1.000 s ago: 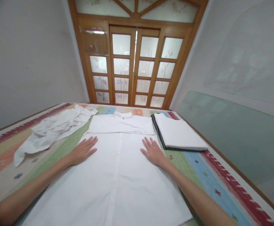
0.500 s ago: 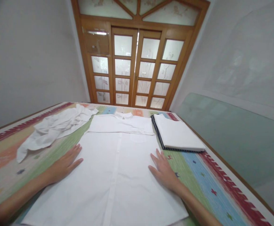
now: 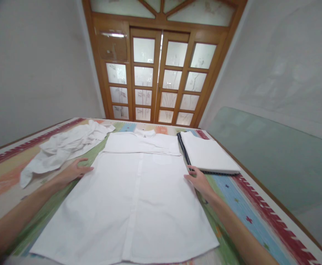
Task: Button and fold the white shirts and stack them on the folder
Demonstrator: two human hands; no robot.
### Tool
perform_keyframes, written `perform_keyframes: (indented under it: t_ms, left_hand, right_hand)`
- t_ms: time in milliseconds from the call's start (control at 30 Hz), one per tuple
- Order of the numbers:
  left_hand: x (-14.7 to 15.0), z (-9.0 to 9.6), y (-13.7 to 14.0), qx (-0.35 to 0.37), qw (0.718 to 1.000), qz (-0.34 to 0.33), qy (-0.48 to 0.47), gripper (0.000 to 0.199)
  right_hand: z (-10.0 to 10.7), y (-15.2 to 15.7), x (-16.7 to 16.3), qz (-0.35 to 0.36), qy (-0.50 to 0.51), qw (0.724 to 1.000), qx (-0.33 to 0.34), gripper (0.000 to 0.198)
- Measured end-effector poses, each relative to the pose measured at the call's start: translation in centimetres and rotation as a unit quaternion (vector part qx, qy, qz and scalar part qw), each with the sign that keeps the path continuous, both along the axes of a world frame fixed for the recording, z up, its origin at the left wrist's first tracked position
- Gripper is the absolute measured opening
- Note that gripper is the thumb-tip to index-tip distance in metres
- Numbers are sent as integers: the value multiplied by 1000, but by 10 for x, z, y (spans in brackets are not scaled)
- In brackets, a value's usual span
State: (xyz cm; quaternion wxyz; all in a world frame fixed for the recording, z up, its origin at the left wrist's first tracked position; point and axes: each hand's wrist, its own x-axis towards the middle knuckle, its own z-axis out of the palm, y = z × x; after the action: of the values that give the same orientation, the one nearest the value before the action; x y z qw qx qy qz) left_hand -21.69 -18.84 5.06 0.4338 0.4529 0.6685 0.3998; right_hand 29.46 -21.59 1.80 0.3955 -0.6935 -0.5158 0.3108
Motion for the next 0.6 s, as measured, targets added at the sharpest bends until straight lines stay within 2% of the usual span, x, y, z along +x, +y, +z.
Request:
perform_keyframes:
  t_ms: [133, 200, 367, 500, 600]
  left_hand:
    - [2, -8, 3, 4, 999, -38, 5, 92]
    - [1, -11, 4, 17, 998, -52, -13, 91]
    - [-8, -14, 3, 61, 997, -50, -25, 84]
    - [-13, -16, 3, 79, 995, -18, -65, 72]
    - [-14, -15, 2, 74, 995, 6, -69, 64]
  right_hand:
    - [2, 9, 4, 86, 9, 996, -10, 56]
    - [1, 12, 8, 105, 12, 994, -7, 55]
    - [-1, 12, 21, 100, 49, 994, 7, 60]
    - [1, 6, 20, 83, 99, 991, 19, 63]
    - [5, 1, 16, 71, 99, 992, 38, 64]
